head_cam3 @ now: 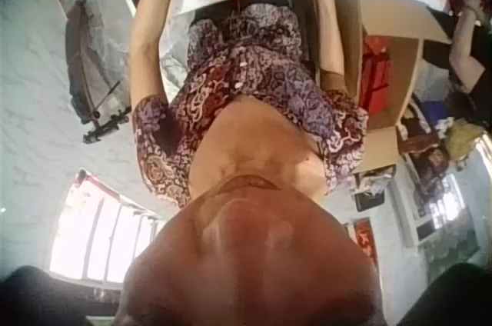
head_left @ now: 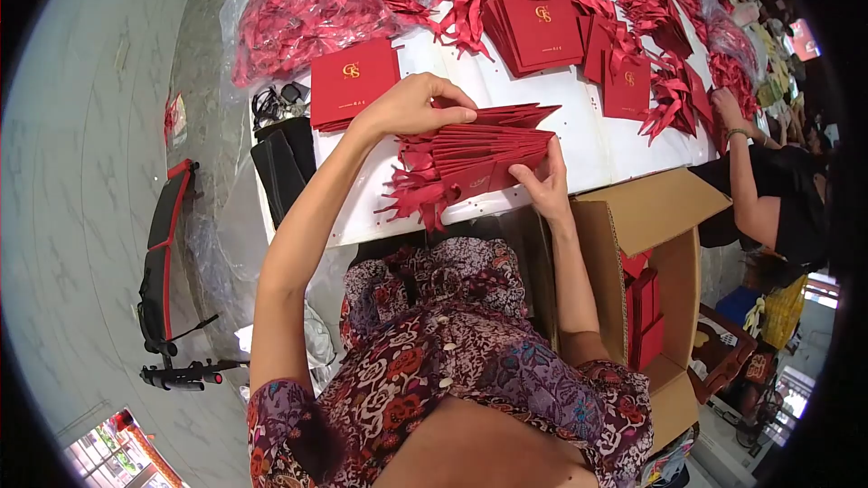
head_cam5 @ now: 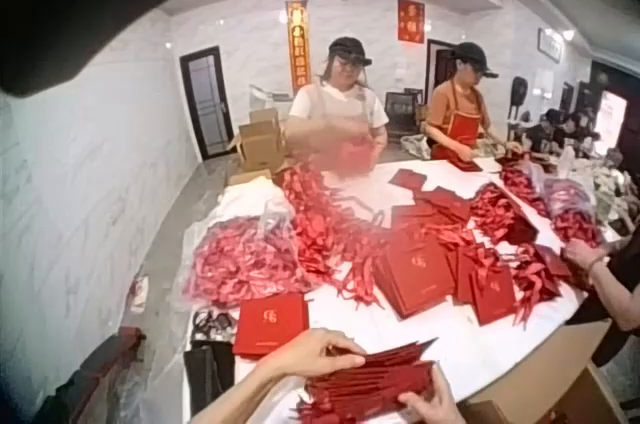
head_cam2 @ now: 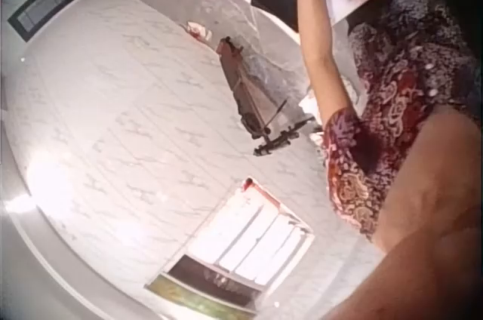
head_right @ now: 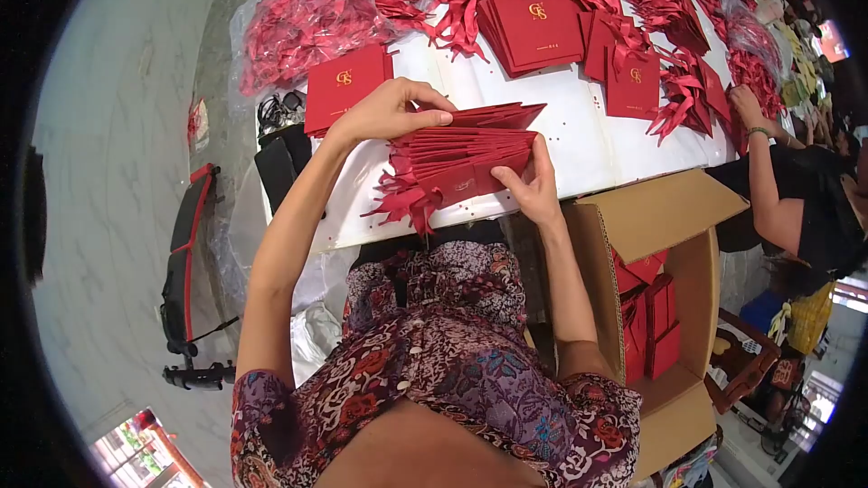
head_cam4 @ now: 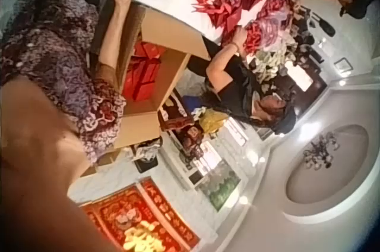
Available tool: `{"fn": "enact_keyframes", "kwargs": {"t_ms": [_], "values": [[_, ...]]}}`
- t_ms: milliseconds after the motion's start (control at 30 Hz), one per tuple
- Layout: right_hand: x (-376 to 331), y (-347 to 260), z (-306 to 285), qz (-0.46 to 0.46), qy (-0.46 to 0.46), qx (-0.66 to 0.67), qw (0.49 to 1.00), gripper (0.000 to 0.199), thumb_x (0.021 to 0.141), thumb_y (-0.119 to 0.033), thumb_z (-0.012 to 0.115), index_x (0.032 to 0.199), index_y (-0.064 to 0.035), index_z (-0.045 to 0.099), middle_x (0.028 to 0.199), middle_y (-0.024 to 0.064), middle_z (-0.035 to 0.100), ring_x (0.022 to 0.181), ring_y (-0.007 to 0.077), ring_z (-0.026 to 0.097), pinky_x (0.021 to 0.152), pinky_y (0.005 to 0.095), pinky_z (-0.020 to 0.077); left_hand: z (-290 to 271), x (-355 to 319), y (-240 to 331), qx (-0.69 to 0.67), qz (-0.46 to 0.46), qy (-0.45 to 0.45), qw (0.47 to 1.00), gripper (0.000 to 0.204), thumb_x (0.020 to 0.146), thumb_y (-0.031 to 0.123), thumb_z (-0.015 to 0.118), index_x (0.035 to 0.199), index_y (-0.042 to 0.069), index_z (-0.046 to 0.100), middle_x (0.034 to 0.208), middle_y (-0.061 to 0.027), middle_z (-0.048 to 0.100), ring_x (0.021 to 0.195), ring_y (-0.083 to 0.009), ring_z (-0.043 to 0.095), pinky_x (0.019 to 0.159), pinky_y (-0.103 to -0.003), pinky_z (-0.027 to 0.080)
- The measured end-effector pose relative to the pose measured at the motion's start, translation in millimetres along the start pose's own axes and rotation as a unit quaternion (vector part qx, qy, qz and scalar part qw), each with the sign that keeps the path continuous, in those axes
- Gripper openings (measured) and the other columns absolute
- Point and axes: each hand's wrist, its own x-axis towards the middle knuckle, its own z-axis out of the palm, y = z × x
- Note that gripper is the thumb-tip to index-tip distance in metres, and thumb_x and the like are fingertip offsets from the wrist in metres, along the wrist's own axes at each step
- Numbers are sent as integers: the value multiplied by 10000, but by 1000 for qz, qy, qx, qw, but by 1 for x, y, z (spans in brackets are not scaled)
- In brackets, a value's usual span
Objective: Tying red ribbons onto small red gift bags and organizing them into stacks.
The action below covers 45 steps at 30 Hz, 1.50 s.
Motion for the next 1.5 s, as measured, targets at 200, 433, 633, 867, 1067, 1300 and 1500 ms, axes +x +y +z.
{"fn": "enact_keyframes", "kwargs": {"t_ms": [200, 433, 633, 867, 1067, 1300, 1500], "values": [[2, 6, 3, -55, 43, -40, 997, 643, 839, -102, 757, 1350, 10, 383, 1301, 115, 416, 1241, 211, 436, 1085, 364, 356, -2, 1, -3, -58, -28, -27, 998, 293, 866, 302, 747, 1051, 76, 771, 913, -77, 751, 849, -143, 675, 809, -297, 523], [9, 12, 6, -76, 18, -2, 997, 655, 866, -100, 754, 1338, -5, 310, 1253, 142, 480, 1187, 210, 494, 1049, 357, 399, -2, 6, -7, -99, -78, -23, 992, 260, 875, 254, 750, 1031, 47, 771, 899, -52, 749, 827, -100, 655, 790, -265, 515], [14, -2, 8, -21, -8, 50, 999, 570, 826, -32, 774, 1289, 4, 444, 1218, 110, 570, 1135, 183, 555, 1013, 337, 433, -2, 8, -10, -131, -123, -16, 984, 228, 900, 222, 731, 1032, 40, 769, 896, -37, 746, 812, -75, 643, 766, -246, 513], [-11, -5, -19, 74, -75, 88, 991, 459, 784, -18, 797, 1176, -21, 557, 1110, 46, 630, 1044, 135, 603, 925, 290, 478, -3, 9, -3, -16, -35, 23, 999, 230, 926, 214, 690, 1033, 22, 757, 918, -72, 744, 832, -112, 663, 768, -282, 524], [-16, -20, -21, 53, -109, 142, 982, 500, 774, -57, 813, 1195, -32, 545, 1120, 36, 612, 1032, 133, 598, 923, 286, 476, -4, 10, -5, 37, 32, 44, 998, 238, 927, 203, 677, 1046, 7, 740, 941, -115, 739, 840, -171, 684, 783, -313, 533], [3, -2, -4, 11, 27, 98, 995, 565, 865, -70, 734, 1343, 9, 444, 1256, 93, 583, 1147, 184, 566, 1022, 321, 428, 2, 4, -10, 34, 31, 60, 997, 254, 916, 275, 681, 1021, 58, 762, 882, -115, 750, 790, -196, 704, 753, -325, 536], [5, 12, 2, -45, 61, -4, 997, 585, 881, -71, 715, 1362, 6, 391, 1278, 110, 525, 1190, 208, 510, 1070, 345, 378, -7, 3, -15, -7, 2, 14, 1000, 273, 932, 303, 673, 1058, 77, 762, 871, -97, 752, 780, -142, 683, 750, -309, 525]]}}
